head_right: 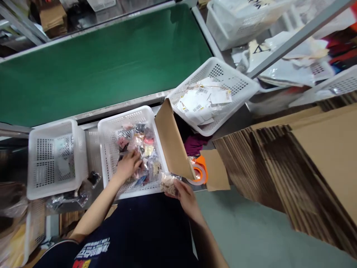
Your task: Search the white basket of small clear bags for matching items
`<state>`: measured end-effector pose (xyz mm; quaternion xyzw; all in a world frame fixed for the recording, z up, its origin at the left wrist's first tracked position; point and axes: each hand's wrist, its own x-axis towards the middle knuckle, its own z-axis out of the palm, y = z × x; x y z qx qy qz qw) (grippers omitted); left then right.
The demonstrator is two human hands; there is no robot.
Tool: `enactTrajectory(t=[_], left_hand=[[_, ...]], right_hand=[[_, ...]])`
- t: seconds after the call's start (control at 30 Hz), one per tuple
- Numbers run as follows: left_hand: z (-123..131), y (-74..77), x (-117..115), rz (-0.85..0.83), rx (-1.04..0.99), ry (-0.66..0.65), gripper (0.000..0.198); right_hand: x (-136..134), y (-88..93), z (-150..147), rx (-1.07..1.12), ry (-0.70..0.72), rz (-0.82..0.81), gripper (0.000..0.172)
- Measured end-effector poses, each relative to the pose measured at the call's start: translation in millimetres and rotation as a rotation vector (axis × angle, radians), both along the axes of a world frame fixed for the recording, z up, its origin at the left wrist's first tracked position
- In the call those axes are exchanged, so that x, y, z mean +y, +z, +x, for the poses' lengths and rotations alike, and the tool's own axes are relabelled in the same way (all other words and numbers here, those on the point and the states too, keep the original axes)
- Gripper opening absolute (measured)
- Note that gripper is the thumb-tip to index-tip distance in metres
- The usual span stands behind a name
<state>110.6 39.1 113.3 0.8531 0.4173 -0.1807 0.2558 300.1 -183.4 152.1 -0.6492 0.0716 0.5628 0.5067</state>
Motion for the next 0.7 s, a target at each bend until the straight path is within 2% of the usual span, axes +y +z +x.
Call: enactTrajectory(t=[0.1, 0.17, 0.2, 0.27, 0.33, 0.4, 0.5, 0.6, 0.7], left_hand=[[-16.4, 14.4, -15.3, -0.095, -0.079, 0.021, 0.041], [-9.5, 15.7, -3.3, -0.021, -0.112, 0.104, 0.043], [-0.9, 13.1, 8.3, 0.050, -0.149, 0.119, 0.041], [22.3, 2.3, 37.0, 0.166, -0.249, 0.051, 0.039], [45.1, -12.1, 63.4, 0.167, -0.274, -0.065, 0.049], [59.2, -24.6, 77.8, 0.150, -0.190, -0.079, 0.056], [57.9, -30.6, 73.2, 0.244, -0.006, 0.090, 0.052], [44.2, -20.0, 57.3, 0.318, 0.076, 0.172, 0.049], [43.8, -6.8, 55.2, 0.397, 0.063, 0.219, 0.042]], right_hand=[[1.0, -1.7, 4.0, 0.011, 0.108, 0.028, 0.054], [1.6, -2.5, 5.7, 0.017, 0.155, 0.045, 0.054], [1.7, -2.9, 6.0, 0.017, 0.165, 0.049, 0.055], [0.7, -3.4, 6.1, 0.019, 0.167, 0.058, 0.056], [-2.0, -3.1, 6.4, 0.023, 0.156, 0.061, 0.059], [-6.2, -2.4, 7.3, 0.030, 0.150, 0.057, 0.060], [-12.5, -2.3, 9.5, 0.025, 0.100, 0.025, 0.062], [-14.2, -4.6, 10.1, 0.033, 0.044, 0.010, 0.062], [-10.0, -5.8, 8.2, 0.056, 0.056, 0.039, 0.060]])
